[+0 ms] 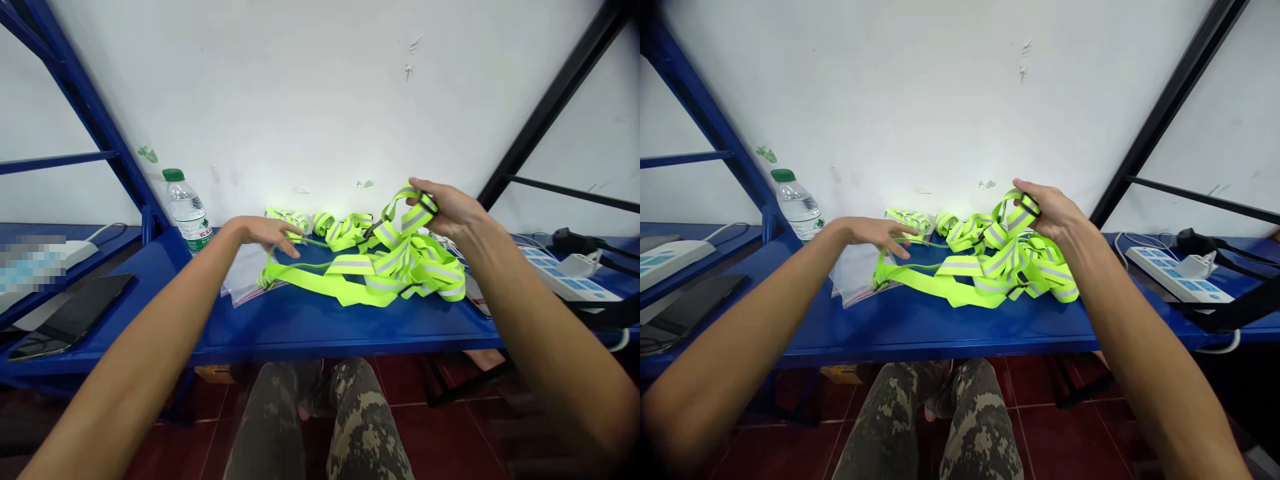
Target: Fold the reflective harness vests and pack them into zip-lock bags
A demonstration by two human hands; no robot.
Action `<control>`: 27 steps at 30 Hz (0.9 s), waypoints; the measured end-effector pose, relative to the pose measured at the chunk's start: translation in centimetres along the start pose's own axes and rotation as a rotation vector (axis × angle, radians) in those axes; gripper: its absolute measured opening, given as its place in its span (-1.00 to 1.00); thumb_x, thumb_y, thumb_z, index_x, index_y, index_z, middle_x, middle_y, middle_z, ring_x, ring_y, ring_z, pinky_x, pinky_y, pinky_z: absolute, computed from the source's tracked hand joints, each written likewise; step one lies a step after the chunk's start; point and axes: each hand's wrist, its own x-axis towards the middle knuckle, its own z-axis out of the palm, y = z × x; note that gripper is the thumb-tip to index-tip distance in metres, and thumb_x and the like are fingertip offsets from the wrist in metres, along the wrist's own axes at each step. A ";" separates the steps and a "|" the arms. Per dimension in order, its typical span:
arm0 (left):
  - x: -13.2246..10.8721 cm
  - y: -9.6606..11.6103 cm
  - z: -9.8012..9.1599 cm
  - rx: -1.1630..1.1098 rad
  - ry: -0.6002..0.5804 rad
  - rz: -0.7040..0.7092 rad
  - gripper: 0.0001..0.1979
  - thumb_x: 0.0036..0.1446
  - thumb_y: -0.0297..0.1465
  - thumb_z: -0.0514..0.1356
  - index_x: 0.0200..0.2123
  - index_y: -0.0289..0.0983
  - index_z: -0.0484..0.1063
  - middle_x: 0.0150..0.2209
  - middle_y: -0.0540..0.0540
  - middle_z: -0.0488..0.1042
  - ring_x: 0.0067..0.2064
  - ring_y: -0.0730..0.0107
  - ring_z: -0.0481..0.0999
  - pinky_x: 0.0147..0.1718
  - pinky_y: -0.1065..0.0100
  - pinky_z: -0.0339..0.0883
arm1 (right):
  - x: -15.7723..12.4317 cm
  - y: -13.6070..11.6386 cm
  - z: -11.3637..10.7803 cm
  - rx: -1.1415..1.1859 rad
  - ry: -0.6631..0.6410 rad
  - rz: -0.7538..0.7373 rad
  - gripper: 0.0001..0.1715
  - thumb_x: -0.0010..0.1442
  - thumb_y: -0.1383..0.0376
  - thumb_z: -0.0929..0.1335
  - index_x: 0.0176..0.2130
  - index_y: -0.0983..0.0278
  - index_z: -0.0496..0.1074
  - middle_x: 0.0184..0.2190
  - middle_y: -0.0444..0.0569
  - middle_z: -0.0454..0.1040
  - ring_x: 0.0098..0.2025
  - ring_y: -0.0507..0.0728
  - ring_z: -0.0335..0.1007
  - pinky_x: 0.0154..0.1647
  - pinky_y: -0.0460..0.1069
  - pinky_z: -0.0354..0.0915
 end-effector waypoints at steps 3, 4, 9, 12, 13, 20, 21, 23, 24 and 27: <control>0.4 4.9 2.5 0.033 -0.018 0.104 -0.01 -0.16 0.00 0.37 0.32 -0.23 0.22 0.22 -0.28 0.39 0.13 0.01 0.46 0.03 0.21 0.37 | -0.4 0.0 2.7 0.215 -0.135 0.082 -0.74 -0.05 0.37 0.55 -0.38 0.29 0.43 -0.49 -0.12 0.45 -0.51 -0.02 0.37 -0.53 -0.09 0.36; 1.1 6.3 3.5 0.013 0.039 0.150 -0.01 -0.12 -0.01 0.35 0.34 -0.25 0.17 0.24 -0.30 0.36 0.15 0.00 0.44 0.07 0.20 0.33 | -0.5 0.1 3.4 0.225 -0.158 0.087 -0.70 -0.10 0.40 0.57 -0.35 0.28 0.45 -0.47 -0.12 0.47 -0.50 -0.01 0.39 -0.53 -0.08 0.38; 7.4 9.3 9.1 -0.197 0.126 0.411 0.06 -0.17 -0.17 0.41 0.38 -0.27 0.08 0.29 -0.36 0.27 0.20 -0.02 0.40 0.05 0.18 0.36 | -1.5 0.8 5.4 0.196 -0.240 -0.010 -0.64 -0.15 0.39 0.59 -0.32 0.26 0.49 -0.43 -0.10 0.51 -0.49 -0.01 0.40 -0.54 -0.09 0.36; 10.7 8.9 11.2 -0.279 0.080 0.516 -0.21 -0.22 -0.28 0.42 0.16 -0.31 0.41 0.11 -0.27 0.49 0.10 0.02 0.47 0.03 0.19 0.37 | -2.2 0.9 4.7 0.208 -0.268 -0.085 -0.63 -0.16 0.32 0.60 -0.33 0.24 0.49 -0.40 -0.11 0.50 -0.43 0.00 0.42 -0.51 -0.08 0.35; 11.3 8.8 11.5 -0.282 0.057 0.535 -0.35 -0.21 -0.29 0.41 0.03 -0.32 0.52 -0.01 -0.22 0.57 0.02 0.06 0.52 -0.02 0.21 0.39 | -2.4 0.9 4.3 0.202 -0.266 -0.109 -0.63 -0.17 0.30 0.61 -0.33 0.24 0.49 -0.41 -0.11 0.49 -0.43 0.00 0.41 -0.52 -0.09 0.34; 10.0 9.1 7.6 -0.089 0.542 0.476 -0.73 0.00 -0.23 0.32 -0.32 -0.33 0.62 -0.34 -0.05 0.54 -0.18 0.20 0.52 -0.15 0.27 0.36 | -2.6 2.0 2.0 -0.167 -0.294 -0.258 -0.63 -0.07 0.13 0.56 -0.29 0.29 0.54 -0.42 -0.03 0.49 -0.45 0.06 0.38 -0.44 0.02 0.36; 9.3 9.4 6.7 -0.050 0.649 0.506 -0.74 0.00 -0.25 0.33 -0.32 -0.32 0.62 -0.23 -0.10 0.55 -0.09 0.17 0.50 -0.07 0.24 0.34 | -2.2 2.4 2.1 -0.220 -0.232 -0.319 -0.62 -0.06 0.14 0.55 -0.26 0.29 0.55 -0.34 0.00 0.52 -0.36 0.10 0.42 -0.38 0.04 0.39; 7.7 10.3 5.1 0.023 0.759 0.595 -0.78 0.02 -0.29 0.33 -0.28 -0.29 0.62 -0.06 -0.16 0.52 0.03 0.15 0.44 0.02 0.21 0.30 | -1.4 2.9 2.7 -0.282 -0.152 -0.434 -0.51 -0.07 0.16 0.54 -0.13 0.26 0.53 -0.12 0.05 0.53 -0.14 0.19 0.45 -0.23 0.07 0.42; 6.9 10.7 4.3 0.055 0.754 0.638 -0.80 0.06 -0.30 0.30 -0.27 -0.27 0.62 -0.07 -0.16 0.53 0.02 0.17 0.45 0.01 0.21 0.30 | -1.0 2.9 3.0 -0.299 -0.160 -0.472 -0.45 -0.08 0.17 0.54 -0.06 0.24 0.51 -0.04 0.05 0.50 -0.06 0.21 0.43 -0.17 0.09 0.41; 4.7 12.1 2.5 0.168 0.689 0.695 -0.79 0.16 -0.31 0.22 -0.24 -0.26 0.61 -0.32 -0.08 0.55 -0.19 0.26 0.49 -0.12 0.23 0.30 | 0.1 1.8 3.8 -0.381 -0.306 -0.489 -0.49 -0.08 0.19 0.53 -0.10 0.26 0.52 -0.13 0.01 0.52 -0.10 0.22 0.43 -0.18 0.09 0.40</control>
